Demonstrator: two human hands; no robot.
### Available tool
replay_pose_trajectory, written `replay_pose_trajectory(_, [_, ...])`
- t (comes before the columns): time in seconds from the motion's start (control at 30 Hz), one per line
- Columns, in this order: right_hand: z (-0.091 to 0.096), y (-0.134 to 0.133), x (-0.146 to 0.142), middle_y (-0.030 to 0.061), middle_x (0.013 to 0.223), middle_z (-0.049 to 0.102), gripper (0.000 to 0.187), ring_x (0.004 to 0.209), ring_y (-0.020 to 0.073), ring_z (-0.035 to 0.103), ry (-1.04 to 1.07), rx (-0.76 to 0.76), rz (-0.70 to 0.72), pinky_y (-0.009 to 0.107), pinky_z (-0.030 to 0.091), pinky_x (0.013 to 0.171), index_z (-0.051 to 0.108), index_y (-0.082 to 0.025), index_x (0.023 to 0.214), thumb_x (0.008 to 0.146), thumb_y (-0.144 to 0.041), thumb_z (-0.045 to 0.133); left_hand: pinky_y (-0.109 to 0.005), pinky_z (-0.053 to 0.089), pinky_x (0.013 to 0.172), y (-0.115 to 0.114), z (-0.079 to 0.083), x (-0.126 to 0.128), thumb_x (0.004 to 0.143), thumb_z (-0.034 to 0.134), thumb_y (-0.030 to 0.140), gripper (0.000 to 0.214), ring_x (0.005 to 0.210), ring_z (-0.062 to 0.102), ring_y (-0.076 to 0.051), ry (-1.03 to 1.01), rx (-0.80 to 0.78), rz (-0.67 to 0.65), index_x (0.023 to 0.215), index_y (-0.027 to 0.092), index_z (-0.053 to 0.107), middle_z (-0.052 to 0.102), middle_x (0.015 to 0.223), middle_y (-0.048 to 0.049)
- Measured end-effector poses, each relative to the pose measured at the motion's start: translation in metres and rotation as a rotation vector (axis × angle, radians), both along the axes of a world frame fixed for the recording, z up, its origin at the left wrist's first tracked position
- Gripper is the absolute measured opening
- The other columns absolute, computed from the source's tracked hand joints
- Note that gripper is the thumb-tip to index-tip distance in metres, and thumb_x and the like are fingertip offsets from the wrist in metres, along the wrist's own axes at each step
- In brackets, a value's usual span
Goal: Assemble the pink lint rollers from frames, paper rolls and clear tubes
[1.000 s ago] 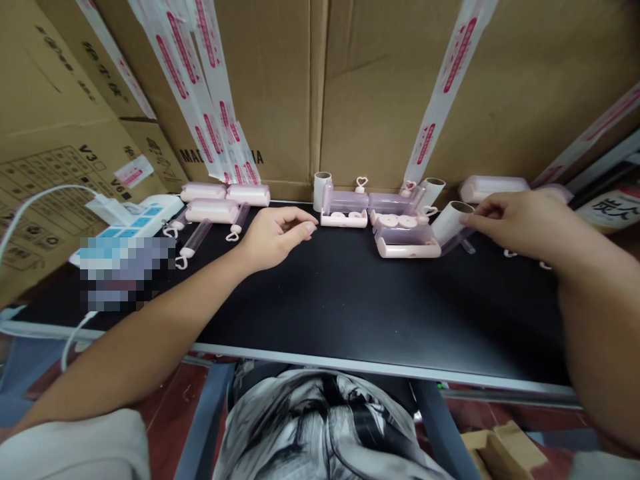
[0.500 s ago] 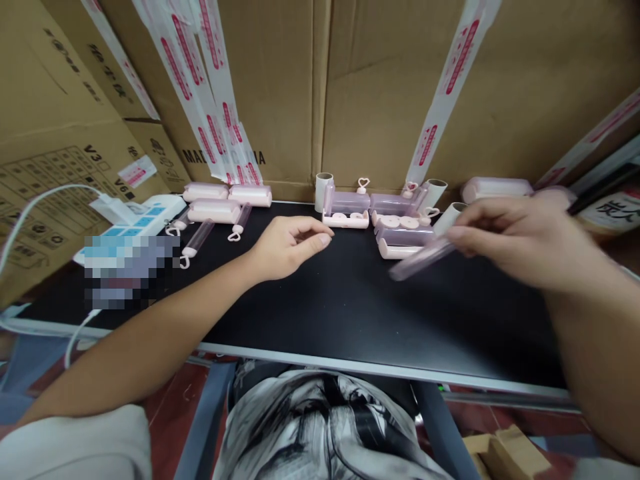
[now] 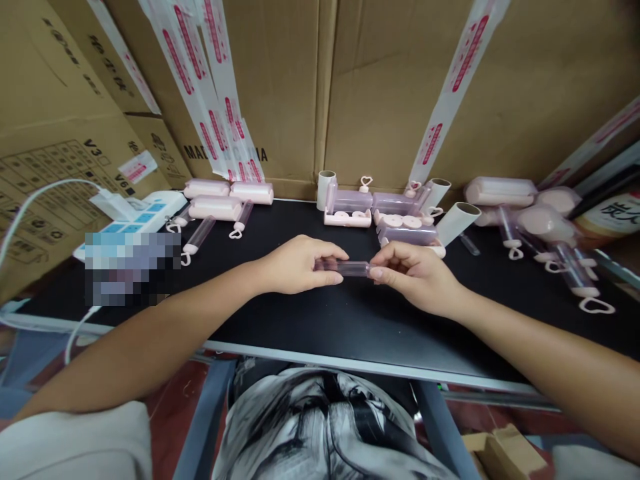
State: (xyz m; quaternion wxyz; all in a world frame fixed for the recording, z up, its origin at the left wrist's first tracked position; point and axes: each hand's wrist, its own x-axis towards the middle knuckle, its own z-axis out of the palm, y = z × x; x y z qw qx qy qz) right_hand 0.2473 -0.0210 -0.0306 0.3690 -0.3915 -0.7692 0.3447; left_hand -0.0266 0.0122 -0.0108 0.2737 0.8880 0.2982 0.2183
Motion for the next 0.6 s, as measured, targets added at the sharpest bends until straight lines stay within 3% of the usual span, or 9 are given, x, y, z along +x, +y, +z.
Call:
replay_pose_trajectory(0.1, [0.008, 0.012, 0.016, 0.0046, 0.089, 0.077, 0.020, 0.078, 0.0233, 0.070, -0.279, 0.298, -0.085, 0.039, 0.054, 0.073, 0.074, -0.026, 0.097, 0.099, -0.043, 0.064, -0.025, 0.052, 0.068, 0.004, 0.001, -0.003, 0.088, 0.076, 0.036, 0.031, 0.072, 0.069, -0.014, 0.015, 0.022, 0.037, 0.113, 0.018, 0.078, 0.079, 0.091, -0.0041])
replay_pose_trajectory(0.17, [0.018, 0.025, 0.036, 0.0087, 0.108, 0.079, 0.021, 0.101, 0.0303, 0.071, -0.471, 0.559, -0.287, 0.048, 0.052, 0.093, 0.076, -0.026, 0.104, 0.100, -0.037, 0.059, -0.025, 0.052, 0.068, 0.005, 0.002, -0.004, 0.088, 0.075, 0.038, 0.031, 0.071, 0.068, -0.014, 0.001, 0.010, 0.064, 0.112, 0.018, 0.079, 0.079, 0.090, -0.0039])
replay_pose_trajectory(0.23, [0.027, 0.040, 0.061, 0.0135, 0.128, 0.074, 0.027, 0.120, 0.0381, 0.063, -0.666, 0.695, -0.528, 0.059, 0.043, 0.102, 0.076, -0.023, 0.113, 0.100, -0.037, 0.057, -0.026, 0.053, 0.070, 0.005, 0.003, -0.005, 0.087, 0.076, 0.040, 0.033, 0.072, 0.069, -0.014, -0.026, -0.016, 0.087, 0.112, 0.018, 0.078, 0.079, 0.091, -0.0040])
replay_pose_trajectory(0.3, [0.030, 0.055, 0.085, 0.0188, 0.141, 0.066, 0.034, 0.132, 0.0463, 0.052, -0.799, 0.702, -0.695, 0.066, 0.039, 0.102, 0.076, -0.020, 0.119, 0.100, -0.040, 0.057, -0.026, 0.054, 0.070, 0.004, 0.003, -0.005, 0.087, 0.077, 0.041, 0.035, 0.073, 0.069, -0.015, -0.048, -0.043, 0.101, 0.112, 0.018, 0.079, 0.079, 0.090, -0.0041])
replay_pose_trajectory(0.37, [0.026, 0.068, 0.102, 0.0218, 0.146, 0.062, 0.037, 0.136, 0.0499, 0.046, -0.858, 0.666, -0.729, 0.069, 0.036, 0.102, 0.076, -0.019, 0.120, 0.100, -0.044, 0.057, -0.025, 0.054, 0.068, 0.004, 0.003, -0.005, 0.086, 0.077, 0.041, 0.035, 0.072, 0.069, -0.014, -0.056, -0.057, 0.105, 0.112, 0.017, 0.079, 0.079, 0.090, -0.0042])
replay_pose_trajectory(0.5, [0.012, 0.083, 0.111, 0.0200, 0.142, 0.065, 0.032, 0.136, 0.0464, 0.046, -0.854, 0.612, -0.712, 0.071, 0.030, 0.105, 0.077, -0.019, 0.105, 0.099, -0.044, 0.058, -0.026, 0.055, 0.070, 0.004, 0.003, -0.005, 0.085, 0.079, 0.038, 0.034, 0.075, 0.070, -0.014, -0.066, -0.052, 0.105, 0.112, 0.017, 0.079, 0.080, 0.094, -0.0051])
replay_pose_trajectory(0.6, [0.012, 0.085, 0.105, 0.0165, 0.134, 0.071, 0.030, 0.136, 0.0423, 0.047, -0.785, 0.642, -0.728, 0.070, 0.026, 0.110, 0.074, -0.019, 0.092, 0.099, -0.042, 0.057, -0.029, 0.057, 0.075, 0.006, 0.003, -0.006, 0.080, 0.084, 0.038, 0.039, 0.079, 0.071, -0.016, -0.114, -0.074, 0.142, 0.112, 0.018, 0.077, 0.079, 0.096, -0.0051])
